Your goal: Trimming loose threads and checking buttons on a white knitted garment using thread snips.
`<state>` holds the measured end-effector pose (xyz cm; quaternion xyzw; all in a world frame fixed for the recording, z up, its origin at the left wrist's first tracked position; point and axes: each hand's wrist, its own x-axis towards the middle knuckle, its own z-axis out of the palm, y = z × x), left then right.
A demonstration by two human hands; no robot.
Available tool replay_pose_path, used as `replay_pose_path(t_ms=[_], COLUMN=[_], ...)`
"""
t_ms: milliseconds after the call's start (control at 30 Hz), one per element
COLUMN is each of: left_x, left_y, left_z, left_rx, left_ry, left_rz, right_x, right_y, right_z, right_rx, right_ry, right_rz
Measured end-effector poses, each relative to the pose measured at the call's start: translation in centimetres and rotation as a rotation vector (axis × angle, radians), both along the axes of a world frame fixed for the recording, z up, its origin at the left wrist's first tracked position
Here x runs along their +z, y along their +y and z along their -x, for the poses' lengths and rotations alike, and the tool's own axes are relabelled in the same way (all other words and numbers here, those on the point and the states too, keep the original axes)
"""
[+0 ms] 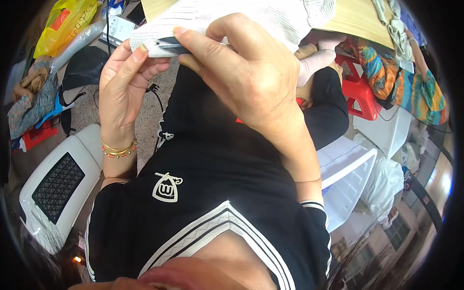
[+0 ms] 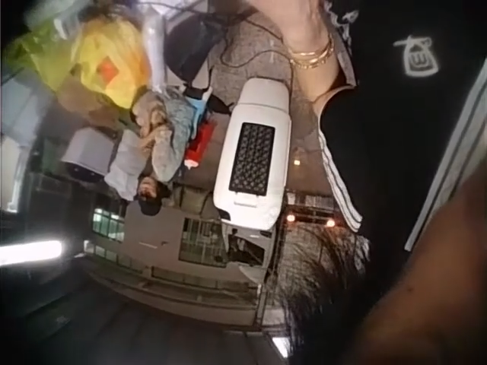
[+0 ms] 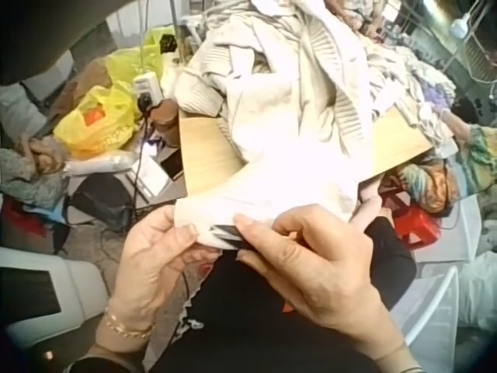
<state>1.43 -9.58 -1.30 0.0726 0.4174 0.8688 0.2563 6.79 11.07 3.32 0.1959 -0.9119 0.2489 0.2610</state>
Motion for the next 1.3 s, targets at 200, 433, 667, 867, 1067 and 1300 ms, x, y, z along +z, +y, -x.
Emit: replay_pose_path(t_ms=[200,433,667,867,1067,1300], left_x=[0.1,-0.1,-1.2,-3.7,-2.2,-0.9], left_y=[0.1,0.0,-0.1,0.7,2.9,4.4], left_z=[-0.1,-0.2,0.0,0.5,-0.4,-0.7], left_rx=[0.001,-0.005,0.005,0.194,0.589,0.473], left_ry=[-0.012,-0.015,0.02,0.217,1.127,1.312], left_rz=[-0.007,0.029,0.064,0.365,0.831,0.993], right_x=[-0.5,-1.5,0.3,-1.3,-3.9,-4.7], right_y=[-0.4,-0.4,0.7,4.1,4.8,5.2], right_z=[0.3,0.4,-0.6,-2.8,-3.1,-3.3], right_rx=[0.008,0.015,-0.028,-0.183,-0.11,-0.145], right_ry=[0.047,0.074,-0.036,-0.028,0.169,0.225], right_rz=[-0.009,0.021,0.172,0.191,0.106,0.049])
